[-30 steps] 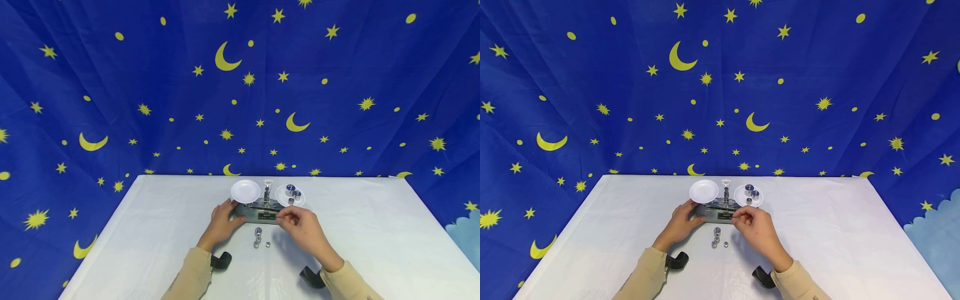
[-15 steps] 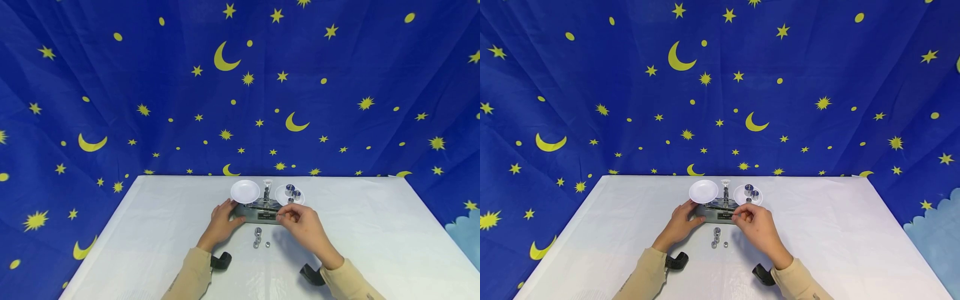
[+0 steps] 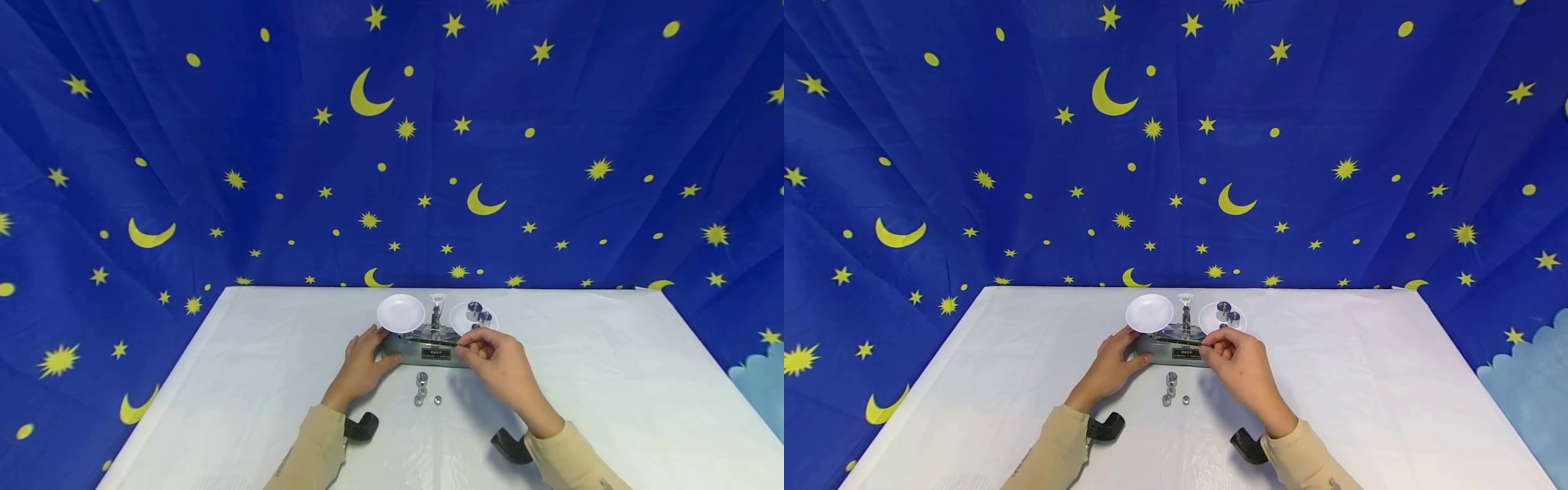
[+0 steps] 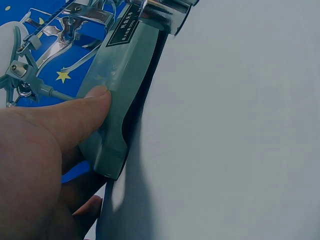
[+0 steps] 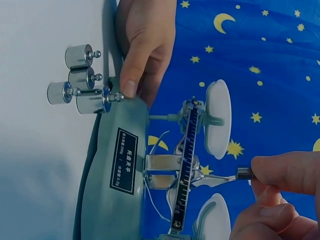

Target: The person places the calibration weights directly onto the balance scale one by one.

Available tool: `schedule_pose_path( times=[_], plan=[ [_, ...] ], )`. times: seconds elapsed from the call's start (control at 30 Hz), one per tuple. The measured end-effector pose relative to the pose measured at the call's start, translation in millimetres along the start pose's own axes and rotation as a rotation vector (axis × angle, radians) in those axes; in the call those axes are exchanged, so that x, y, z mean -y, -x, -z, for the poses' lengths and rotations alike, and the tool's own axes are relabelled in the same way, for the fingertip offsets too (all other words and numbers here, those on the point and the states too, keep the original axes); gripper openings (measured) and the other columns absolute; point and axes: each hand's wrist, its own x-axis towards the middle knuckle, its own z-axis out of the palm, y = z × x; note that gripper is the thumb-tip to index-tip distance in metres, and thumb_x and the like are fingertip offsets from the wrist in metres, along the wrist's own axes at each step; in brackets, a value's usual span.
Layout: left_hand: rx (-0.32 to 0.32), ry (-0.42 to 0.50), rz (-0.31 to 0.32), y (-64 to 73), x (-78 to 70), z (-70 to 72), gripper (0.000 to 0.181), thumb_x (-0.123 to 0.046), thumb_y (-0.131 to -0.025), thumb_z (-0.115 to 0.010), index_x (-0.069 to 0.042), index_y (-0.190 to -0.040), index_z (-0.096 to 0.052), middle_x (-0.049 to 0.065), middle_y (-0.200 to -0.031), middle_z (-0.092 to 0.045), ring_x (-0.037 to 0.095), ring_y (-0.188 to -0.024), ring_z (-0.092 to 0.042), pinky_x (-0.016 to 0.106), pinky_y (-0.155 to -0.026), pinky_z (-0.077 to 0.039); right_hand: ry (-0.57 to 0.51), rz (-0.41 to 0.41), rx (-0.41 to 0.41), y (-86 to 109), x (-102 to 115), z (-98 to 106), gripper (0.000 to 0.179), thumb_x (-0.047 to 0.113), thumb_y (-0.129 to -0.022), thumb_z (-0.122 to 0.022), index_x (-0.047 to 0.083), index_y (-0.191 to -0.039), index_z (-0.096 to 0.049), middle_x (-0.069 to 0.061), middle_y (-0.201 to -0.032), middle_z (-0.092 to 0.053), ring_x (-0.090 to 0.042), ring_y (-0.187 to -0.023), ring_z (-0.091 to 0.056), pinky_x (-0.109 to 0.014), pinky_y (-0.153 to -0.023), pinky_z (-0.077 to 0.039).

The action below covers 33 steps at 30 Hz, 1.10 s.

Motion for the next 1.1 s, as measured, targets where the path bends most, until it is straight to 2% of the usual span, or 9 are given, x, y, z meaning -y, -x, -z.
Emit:
schedule_pose_path(
  times=[0.77, 1.1],
  plan=[
    [0.002, -0.014, 0.004, -0.6, 2.3, -1.4, 0.060, -0.028, -0.093, -0.071, 0.002, -0.142, -0.053, 0.022, -0.149, -0.049, 0.041, -0.144, -0.034, 0.064, -0.118, -0.014, 0.037, 0.040, -0.076, -8.7, -2.5, 9.3, 0.004, 0.006, -0.085, -0.077, 0.007, -0.089, -0.074, -0.001, -0.070, -0.057, -0.013, -0.061, -0.050, -0.023, -0.054, -0.042],
    [-0.001, -0.010, 0.005, -0.4, 3.1, -1.4, 0.059, -0.028, -0.093, -0.071, 0.001, -0.141, -0.054, 0.021, -0.149, -0.049, 0.040, -0.145, -0.034, 0.063, -0.118, -0.013, 0.021, 0.045, -0.101, -13.4, -1.1, 10.5, 0.004, 0.006, -0.087, -0.076, 0.005, -0.089, -0.073, -0.003, -0.072, -0.059, -0.014, -0.062, -0.050, -0.023, -0.054, -0.041]
  ],
)
